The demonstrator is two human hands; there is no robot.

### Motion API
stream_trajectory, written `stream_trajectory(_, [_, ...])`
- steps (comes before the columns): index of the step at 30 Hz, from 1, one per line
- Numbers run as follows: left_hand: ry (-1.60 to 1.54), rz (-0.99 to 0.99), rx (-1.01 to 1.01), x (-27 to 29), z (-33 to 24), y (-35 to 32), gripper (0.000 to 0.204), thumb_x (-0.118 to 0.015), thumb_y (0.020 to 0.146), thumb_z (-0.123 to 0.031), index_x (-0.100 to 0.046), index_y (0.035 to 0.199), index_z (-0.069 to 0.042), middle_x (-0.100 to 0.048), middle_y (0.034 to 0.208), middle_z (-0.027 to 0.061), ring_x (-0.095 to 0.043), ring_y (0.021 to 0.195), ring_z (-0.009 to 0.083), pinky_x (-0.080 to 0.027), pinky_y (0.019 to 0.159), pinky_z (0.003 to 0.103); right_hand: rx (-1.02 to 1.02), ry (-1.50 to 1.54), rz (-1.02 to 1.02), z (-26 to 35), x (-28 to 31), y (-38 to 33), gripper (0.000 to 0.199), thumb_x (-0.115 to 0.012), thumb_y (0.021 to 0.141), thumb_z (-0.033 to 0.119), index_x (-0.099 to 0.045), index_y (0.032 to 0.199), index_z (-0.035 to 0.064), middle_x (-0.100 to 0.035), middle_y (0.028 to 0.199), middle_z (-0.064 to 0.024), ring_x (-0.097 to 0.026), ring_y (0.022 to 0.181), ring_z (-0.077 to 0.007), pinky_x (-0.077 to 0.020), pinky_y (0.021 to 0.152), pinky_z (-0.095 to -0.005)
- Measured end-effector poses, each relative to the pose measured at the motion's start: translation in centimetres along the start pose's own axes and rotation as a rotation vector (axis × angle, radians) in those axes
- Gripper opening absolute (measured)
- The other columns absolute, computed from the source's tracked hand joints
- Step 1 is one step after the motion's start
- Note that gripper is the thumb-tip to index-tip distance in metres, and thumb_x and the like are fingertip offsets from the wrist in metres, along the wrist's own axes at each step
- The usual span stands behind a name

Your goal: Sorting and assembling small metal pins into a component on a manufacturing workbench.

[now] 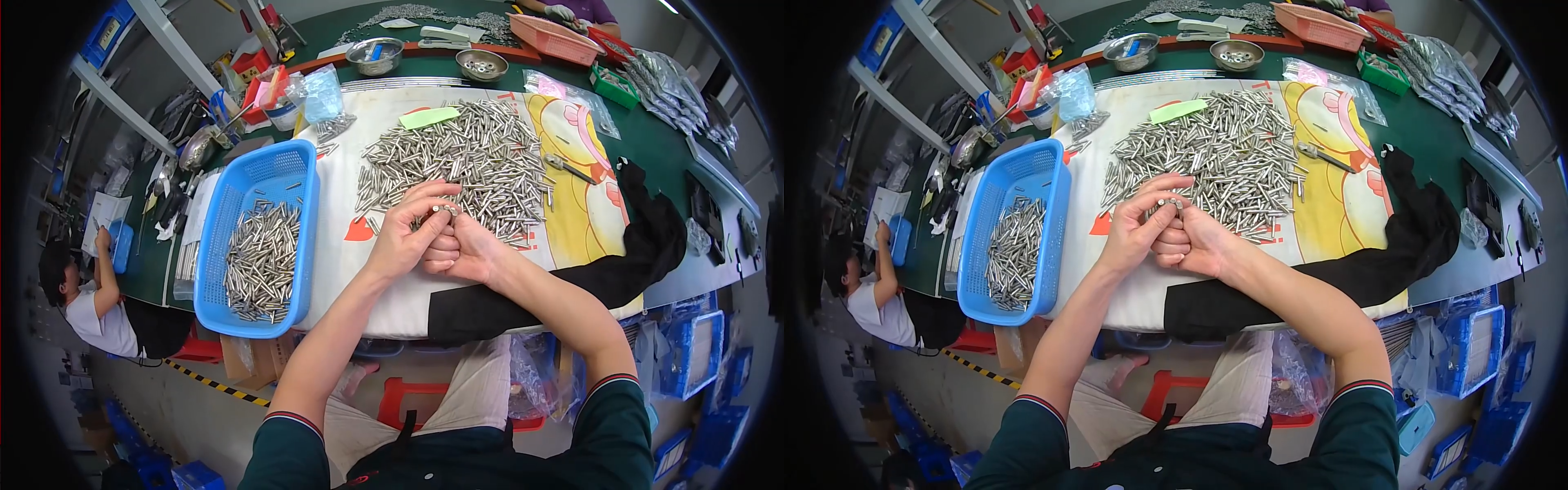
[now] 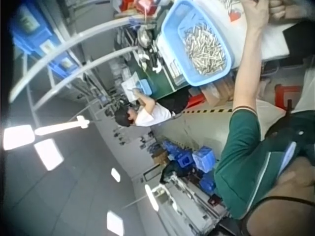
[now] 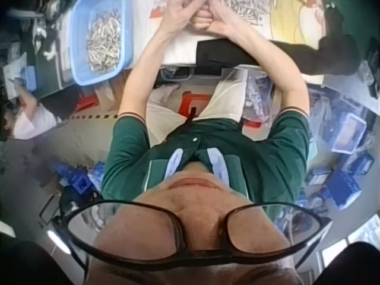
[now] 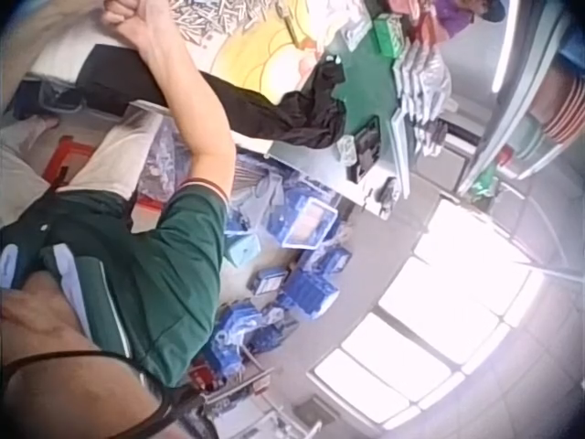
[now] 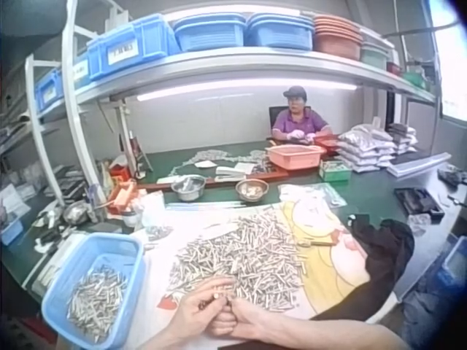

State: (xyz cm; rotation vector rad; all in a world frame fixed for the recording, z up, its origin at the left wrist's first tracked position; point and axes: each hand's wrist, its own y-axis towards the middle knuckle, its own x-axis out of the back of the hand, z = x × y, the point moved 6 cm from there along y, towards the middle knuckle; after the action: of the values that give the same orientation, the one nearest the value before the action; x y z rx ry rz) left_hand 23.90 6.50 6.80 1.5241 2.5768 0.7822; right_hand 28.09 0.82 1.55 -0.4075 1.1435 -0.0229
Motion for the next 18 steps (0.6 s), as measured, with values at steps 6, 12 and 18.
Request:
stream_trajectory(6, [-0.050,-0.002,0.029,0.0,0.1,0.1,0.016,-0.053,0.082,-0.006,-0.065,0.091,-0.001,-0.060,0.111,0.0099,-0.048,0.113,0.0222,-0.034,0.097,0.036,-0.001,-0.040,-0.051,0.1,0.0,-0.1,0.050,-0.030,0.096,0.038,-0.025,0.050,0.0194,-0.018,0.042,0.0063,-0.017,0.036,-0.0084,-0.0186,0.039,-0.0245])
stream_trajectory(12, [-0.128,0.020,0.078,-0.3,0.4,0.1,0.017,-0.053,0.081,-0.005,-0.065,0.093,-0.001,-0.058,0.113,0.0107,-0.049,0.111,0.0211,-0.036,0.096,0.035,0.008,-0.017,-0.004,0.3,0.1,-0.3,0.048,-0.029,0.097,0.034,-0.029,0.051,0.0188,-0.019,0.042,0.0065,-0.017,0.036,-0.0084,-0.0179,0.039,-0.0246])
stream_trajectory(18, [-0.315,-0.200,-0.032,1.9,-0.2,-0.2,0.037,-0.050,0.079,-0.007,-0.052,0.116,0.002,-0.050,0.123,0.0121,-0.046,0.114,0.0185,-0.033,0.098,0.034,0.372,-0.327,0.034,3.0,-2.5,-0.9,0.039,-0.046,0.092,0.039,-0.040,0.063,0.0138,-0.025,0.048,0.0054,-0.020,0.041,-0.0072,-0.0219,0.043,-0.0246])
